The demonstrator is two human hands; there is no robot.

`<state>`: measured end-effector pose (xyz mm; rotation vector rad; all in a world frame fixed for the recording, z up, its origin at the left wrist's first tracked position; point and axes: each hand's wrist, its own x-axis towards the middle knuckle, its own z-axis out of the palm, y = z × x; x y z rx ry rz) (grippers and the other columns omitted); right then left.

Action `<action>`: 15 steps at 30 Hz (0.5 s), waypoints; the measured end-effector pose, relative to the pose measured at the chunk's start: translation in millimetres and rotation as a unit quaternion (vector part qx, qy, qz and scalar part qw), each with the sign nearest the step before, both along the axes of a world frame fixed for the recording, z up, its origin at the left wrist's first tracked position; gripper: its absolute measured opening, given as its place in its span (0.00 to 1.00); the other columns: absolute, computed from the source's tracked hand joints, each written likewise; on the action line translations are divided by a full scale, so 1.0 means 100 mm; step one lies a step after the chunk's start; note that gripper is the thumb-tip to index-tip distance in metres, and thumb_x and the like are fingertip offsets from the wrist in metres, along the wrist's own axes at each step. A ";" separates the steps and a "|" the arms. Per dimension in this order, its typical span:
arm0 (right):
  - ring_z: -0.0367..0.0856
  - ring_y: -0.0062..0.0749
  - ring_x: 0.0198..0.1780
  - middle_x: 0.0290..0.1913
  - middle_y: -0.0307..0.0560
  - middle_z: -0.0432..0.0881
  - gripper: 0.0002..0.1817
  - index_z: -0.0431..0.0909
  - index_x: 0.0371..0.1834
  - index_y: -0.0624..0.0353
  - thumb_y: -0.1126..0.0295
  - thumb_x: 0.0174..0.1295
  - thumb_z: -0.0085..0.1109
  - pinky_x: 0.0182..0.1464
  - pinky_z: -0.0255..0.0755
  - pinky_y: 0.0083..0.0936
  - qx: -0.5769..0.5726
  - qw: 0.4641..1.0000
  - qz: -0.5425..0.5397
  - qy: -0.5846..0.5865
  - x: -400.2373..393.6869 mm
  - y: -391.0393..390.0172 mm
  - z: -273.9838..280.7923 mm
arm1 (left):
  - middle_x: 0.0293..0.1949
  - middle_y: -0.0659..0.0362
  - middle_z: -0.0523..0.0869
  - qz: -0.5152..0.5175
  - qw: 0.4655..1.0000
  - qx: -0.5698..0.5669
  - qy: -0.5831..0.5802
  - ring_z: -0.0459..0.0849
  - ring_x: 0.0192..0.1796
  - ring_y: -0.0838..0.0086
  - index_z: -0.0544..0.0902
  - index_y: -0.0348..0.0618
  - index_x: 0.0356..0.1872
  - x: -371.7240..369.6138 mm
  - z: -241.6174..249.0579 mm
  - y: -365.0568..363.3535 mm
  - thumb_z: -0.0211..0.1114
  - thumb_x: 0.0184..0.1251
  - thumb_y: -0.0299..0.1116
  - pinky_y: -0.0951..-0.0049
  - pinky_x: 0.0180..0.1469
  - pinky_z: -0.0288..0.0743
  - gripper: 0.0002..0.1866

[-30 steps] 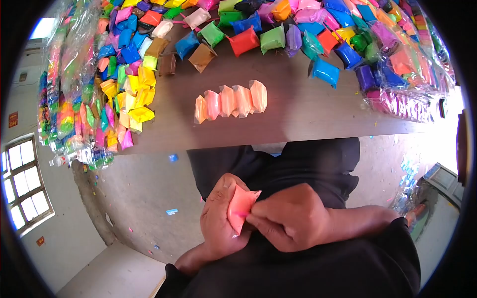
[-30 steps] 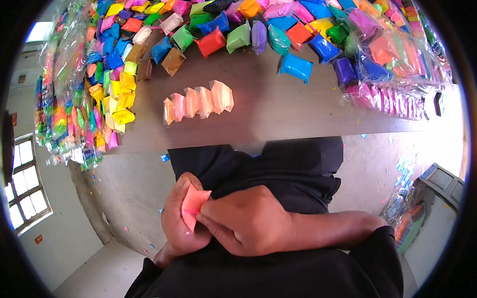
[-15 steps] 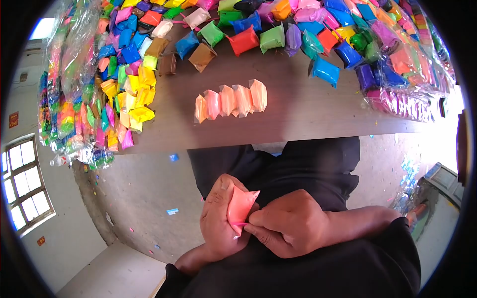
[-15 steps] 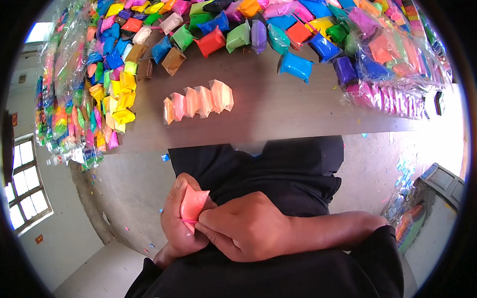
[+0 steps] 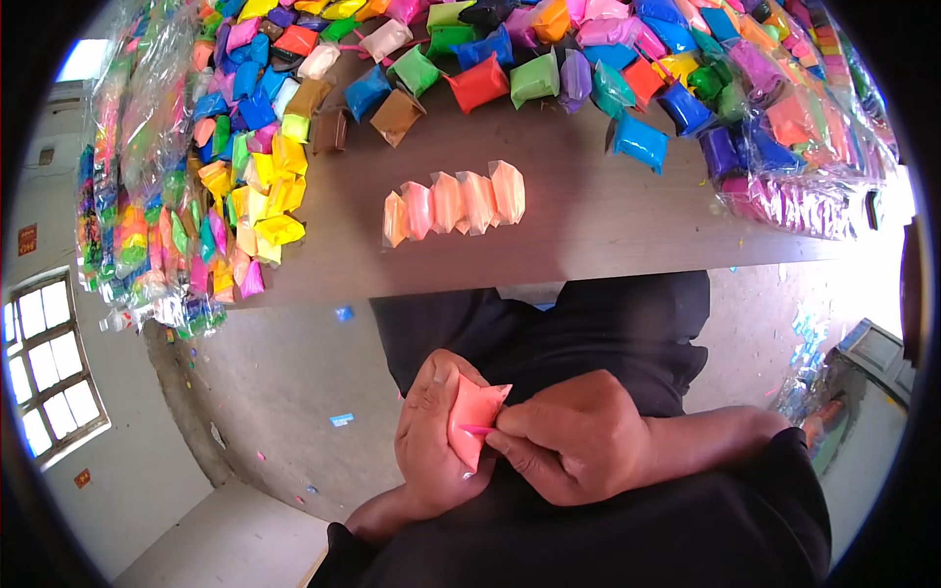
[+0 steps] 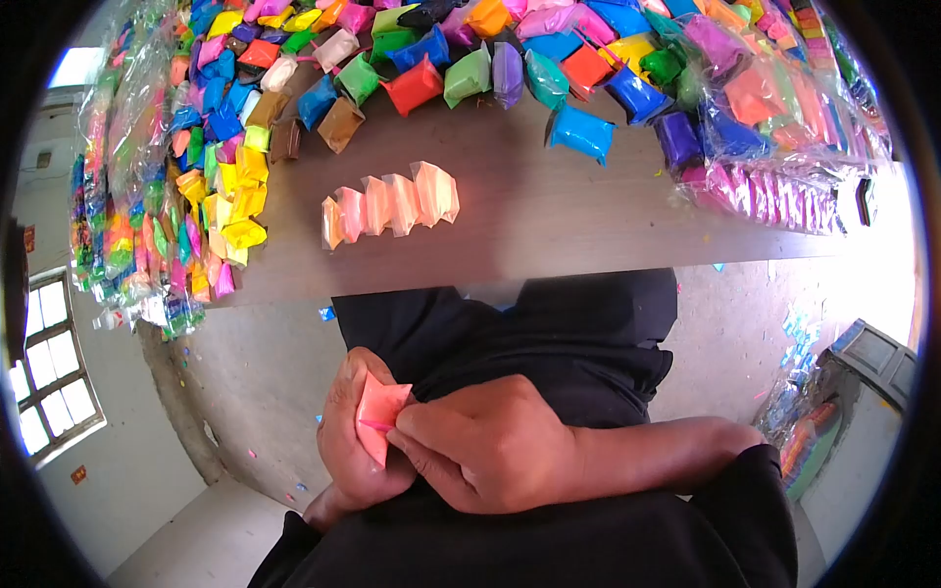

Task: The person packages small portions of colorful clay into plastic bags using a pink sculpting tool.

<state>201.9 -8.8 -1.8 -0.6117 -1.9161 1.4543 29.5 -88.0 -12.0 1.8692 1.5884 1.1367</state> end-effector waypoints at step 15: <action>0.81 0.46 0.22 0.22 0.48 0.78 0.06 0.78 0.30 0.57 0.74 0.63 0.65 0.24 0.73 0.37 -0.023 1.000 0.017 -0.002 0.03 0.09 0.14 | 0.32 0.55 0.82 0.210 0.869 -0.176 -0.411 0.76 0.31 0.81 0.75 0.36 0.39 0.26 0.27 0.00 0.47 0.85 0.37 0.78 0.36 0.72 0.16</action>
